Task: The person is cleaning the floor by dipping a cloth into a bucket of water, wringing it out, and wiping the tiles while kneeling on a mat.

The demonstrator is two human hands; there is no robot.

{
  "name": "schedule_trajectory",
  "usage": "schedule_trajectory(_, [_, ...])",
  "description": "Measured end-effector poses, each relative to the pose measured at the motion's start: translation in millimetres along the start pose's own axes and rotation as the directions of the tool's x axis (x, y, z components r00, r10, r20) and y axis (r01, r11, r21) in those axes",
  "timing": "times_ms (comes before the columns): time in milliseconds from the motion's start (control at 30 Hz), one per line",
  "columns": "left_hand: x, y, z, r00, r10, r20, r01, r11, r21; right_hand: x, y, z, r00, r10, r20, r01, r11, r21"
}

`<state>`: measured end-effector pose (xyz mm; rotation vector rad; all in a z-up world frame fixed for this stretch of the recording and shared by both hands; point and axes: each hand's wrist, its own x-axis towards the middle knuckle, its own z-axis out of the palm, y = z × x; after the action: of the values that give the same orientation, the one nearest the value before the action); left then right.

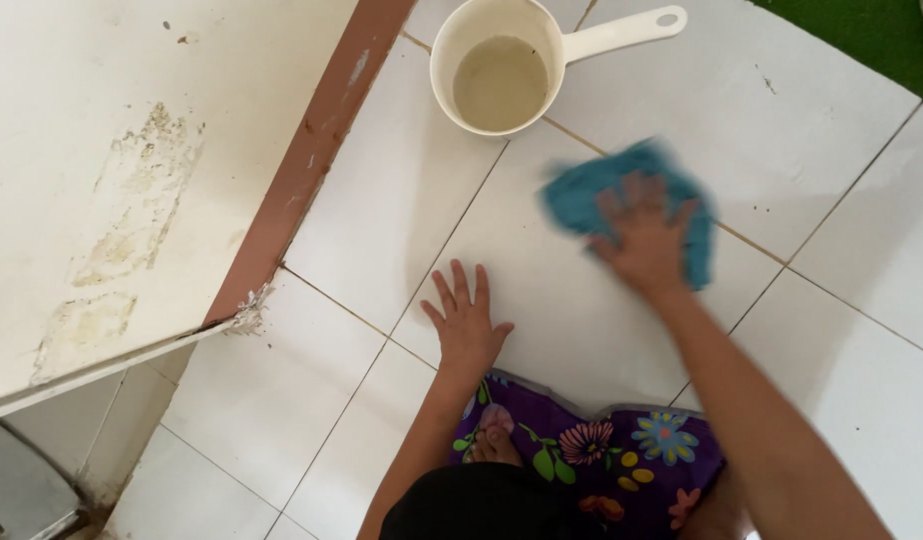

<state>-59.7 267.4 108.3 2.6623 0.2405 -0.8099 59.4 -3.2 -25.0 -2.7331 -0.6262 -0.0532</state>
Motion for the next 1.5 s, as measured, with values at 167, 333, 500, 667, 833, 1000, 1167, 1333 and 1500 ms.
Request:
schedule_trajectory(167, [11, -35, 31, 0.983, -0.161, 0.084, 0.159, 0.987, 0.031, 4, 19, -23, 0.898, 0.418, -0.138, -0.428, 0.902, -0.053])
schedule_trajectory(333, [8, -30, 19, 0.989, -0.117, 0.093, 0.123, 0.991, -0.058, -16, -132, 21, 0.977, 0.161, 0.136, -0.159, 0.987, -0.030])
schedule_trajectory(500, [10, -39, 30, 0.994, -0.092, 0.051, 0.093, 0.995, -0.019, -16, -154, 54, 0.961, -0.262, 0.091, 0.254, 0.963, 0.090])
schedule_trajectory(667, [3, -30, 14, 0.989, -0.126, 0.080, 0.131, 0.989, -0.062, 23, 1, 26, 0.991, -0.108, 0.082, 0.107, 0.994, 0.012])
schedule_trajectory(833, [5, -30, 18, 0.987, -0.132, 0.089, 0.140, 0.986, -0.091, 9, 110, -37, 0.848, 0.499, -0.181, -0.524, 0.841, -0.134])
schedule_trajectory(1000, [11, -29, 18, 0.987, -0.130, 0.099, 0.136, 0.990, -0.049, 10, 8, 3, 0.904, 0.399, -0.151, -0.421, 0.892, -0.166])
schedule_trajectory(1167, [9, -32, 21, 0.987, -0.133, 0.091, 0.140, 0.988, -0.068, -9, -154, 42, 0.993, 0.114, 0.014, -0.113, 0.993, -0.030])
schedule_trajectory(1333, [7, -37, 24, 0.991, -0.106, 0.077, 0.114, 0.988, -0.107, -16, -170, 43, 0.997, -0.046, 0.067, 0.028, 0.969, 0.244])
schedule_trajectory(1500, [4, -36, 23, 0.993, -0.111, 0.048, 0.114, 0.991, -0.073, 0, -31, 31, 0.994, -0.102, 0.046, 0.103, 0.995, -0.017])
